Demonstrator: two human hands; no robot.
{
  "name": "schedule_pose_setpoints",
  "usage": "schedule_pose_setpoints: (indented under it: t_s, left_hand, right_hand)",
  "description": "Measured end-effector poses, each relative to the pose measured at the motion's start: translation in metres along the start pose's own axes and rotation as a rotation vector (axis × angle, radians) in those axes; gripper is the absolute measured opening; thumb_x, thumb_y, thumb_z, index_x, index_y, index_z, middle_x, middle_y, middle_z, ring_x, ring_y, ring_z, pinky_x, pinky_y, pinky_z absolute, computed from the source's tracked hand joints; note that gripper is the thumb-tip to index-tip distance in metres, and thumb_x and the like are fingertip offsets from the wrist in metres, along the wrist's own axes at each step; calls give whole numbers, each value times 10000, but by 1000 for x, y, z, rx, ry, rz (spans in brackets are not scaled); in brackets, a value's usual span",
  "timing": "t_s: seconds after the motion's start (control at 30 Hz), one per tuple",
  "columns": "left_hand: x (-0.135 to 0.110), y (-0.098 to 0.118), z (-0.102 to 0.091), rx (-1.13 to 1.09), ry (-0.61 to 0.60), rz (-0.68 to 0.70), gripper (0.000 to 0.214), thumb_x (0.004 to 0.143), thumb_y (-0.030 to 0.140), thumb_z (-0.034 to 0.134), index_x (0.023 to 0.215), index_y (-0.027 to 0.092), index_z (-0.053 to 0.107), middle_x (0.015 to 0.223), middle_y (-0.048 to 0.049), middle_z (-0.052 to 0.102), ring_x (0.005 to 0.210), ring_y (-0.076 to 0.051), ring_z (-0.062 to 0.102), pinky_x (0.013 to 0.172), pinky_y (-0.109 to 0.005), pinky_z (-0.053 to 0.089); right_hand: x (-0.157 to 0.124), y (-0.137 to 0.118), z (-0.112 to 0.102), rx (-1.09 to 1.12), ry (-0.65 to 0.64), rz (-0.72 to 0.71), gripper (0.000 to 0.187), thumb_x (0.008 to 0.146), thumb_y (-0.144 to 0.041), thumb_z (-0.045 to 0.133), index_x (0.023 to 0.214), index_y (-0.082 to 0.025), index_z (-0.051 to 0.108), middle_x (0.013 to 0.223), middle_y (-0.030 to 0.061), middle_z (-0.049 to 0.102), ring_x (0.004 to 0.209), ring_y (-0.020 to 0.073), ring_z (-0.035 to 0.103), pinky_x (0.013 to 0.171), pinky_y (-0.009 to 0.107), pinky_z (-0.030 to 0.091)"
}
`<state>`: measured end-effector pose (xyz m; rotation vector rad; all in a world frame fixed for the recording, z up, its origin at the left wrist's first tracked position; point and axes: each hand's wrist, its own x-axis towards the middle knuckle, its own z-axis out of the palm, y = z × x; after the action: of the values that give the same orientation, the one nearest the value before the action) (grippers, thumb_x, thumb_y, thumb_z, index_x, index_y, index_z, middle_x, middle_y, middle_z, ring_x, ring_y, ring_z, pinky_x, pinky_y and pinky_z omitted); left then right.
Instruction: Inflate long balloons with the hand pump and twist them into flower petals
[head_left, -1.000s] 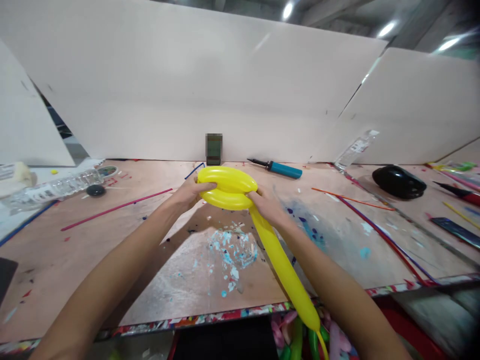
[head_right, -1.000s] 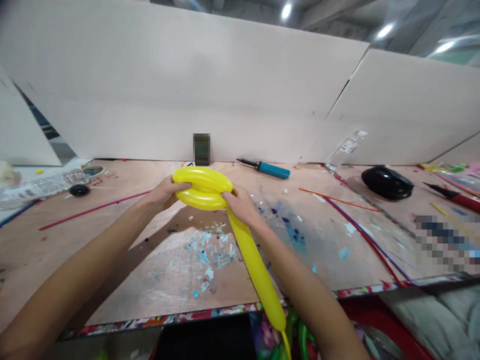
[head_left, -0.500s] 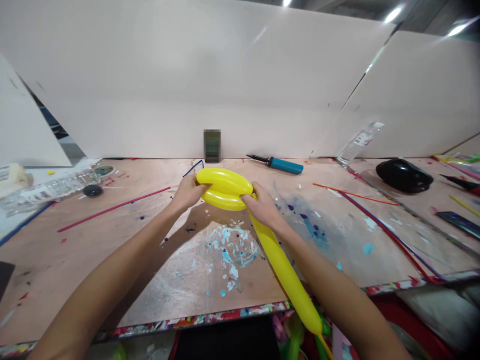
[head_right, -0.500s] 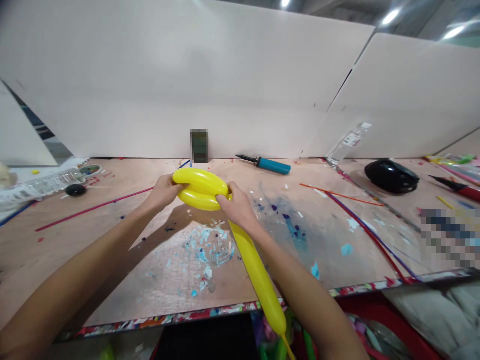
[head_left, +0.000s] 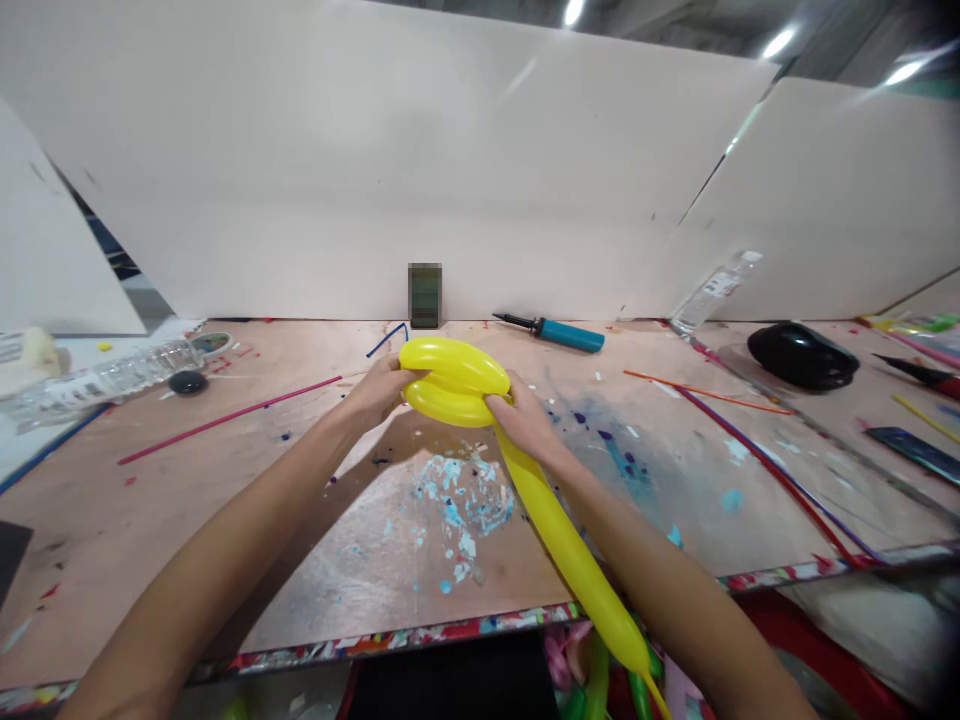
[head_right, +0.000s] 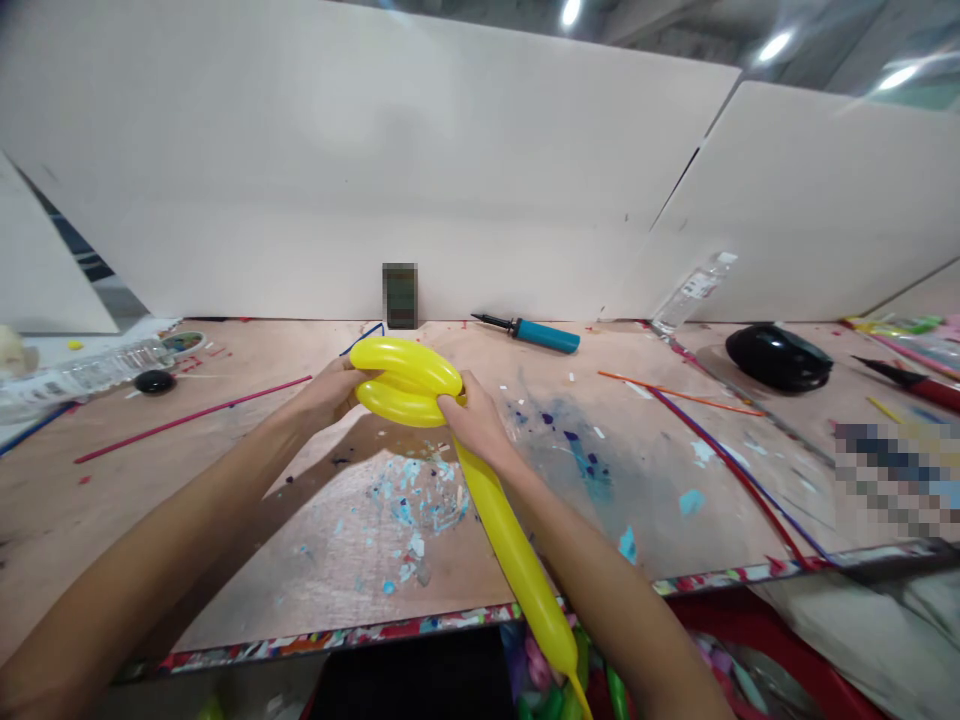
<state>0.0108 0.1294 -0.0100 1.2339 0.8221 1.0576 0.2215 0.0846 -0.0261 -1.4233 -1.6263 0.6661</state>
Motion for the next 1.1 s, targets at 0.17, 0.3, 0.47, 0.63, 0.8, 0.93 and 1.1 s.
schedule_pose_setpoints:
  t_s: [0.17,0.3,0.47,0.63,0.8,0.93,1.1]
  left_hand:
    - [-17,12,32,4,50,169,540,678,279,692,1167,178,487,1136,-90,611,936,-190,628,775,-311,528]
    - [-18,8,34,238,248,331,570,644,256,701,1157,146,479,1110,-91,606,948,-194,608,782,-291,513]
    - [-10,5,18,444,316,349,323,686,229,611,990,120,612,921,-53,659,814,-184,615,689,-261,490]
    - [-8,8,9,398,187,312,346,727,372,644,958,114,658,894,-76,691,787,-192,632,654,-251,488]
    - [-7,4,8,380,132,293,393,743,437,654,960,110,679,899,-96,704,774,-194,644,655,-258,496]
    - [-8,4,7,366,101,289,396,742,445,663,958,113,685,915,-94,709,796,-201,649,671,-266,506]
    - [-9,9,7,322,33,281,395,742,424,664,990,117,678,963,-93,707,850,-223,652,721,-301,520]
  right_hand:
    - [0,0,8,124,73,21,288,759,-282,433,1007,-176,533,983,39,612,854,178,553,762,298,443]
    - [-3,-3,10,165,55,6,279,746,-277,449,995,-181,530,949,36,613,824,173,555,709,278,452]
    - [-7,-6,9,161,-9,22,269,741,-281,463,974,-178,550,903,29,612,767,169,557,651,271,451]
    - [-6,-6,1,212,-43,85,198,768,-308,446,891,-195,552,750,16,593,642,169,551,567,273,435]
    - [-5,-4,-5,195,-48,146,214,773,-346,444,890,-201,549,650,12,582,613,197,565,562,299,444]
    - [-5,-2,-5,164,-23,133,229,778,-347,437,888,-190,563,638,15,591,629,201,570,570,299,443]
    - [-7,2,-2,206,25,105,226,782,-339,443,903,-189,561,679,6,592,612,177,556,546,276,433]
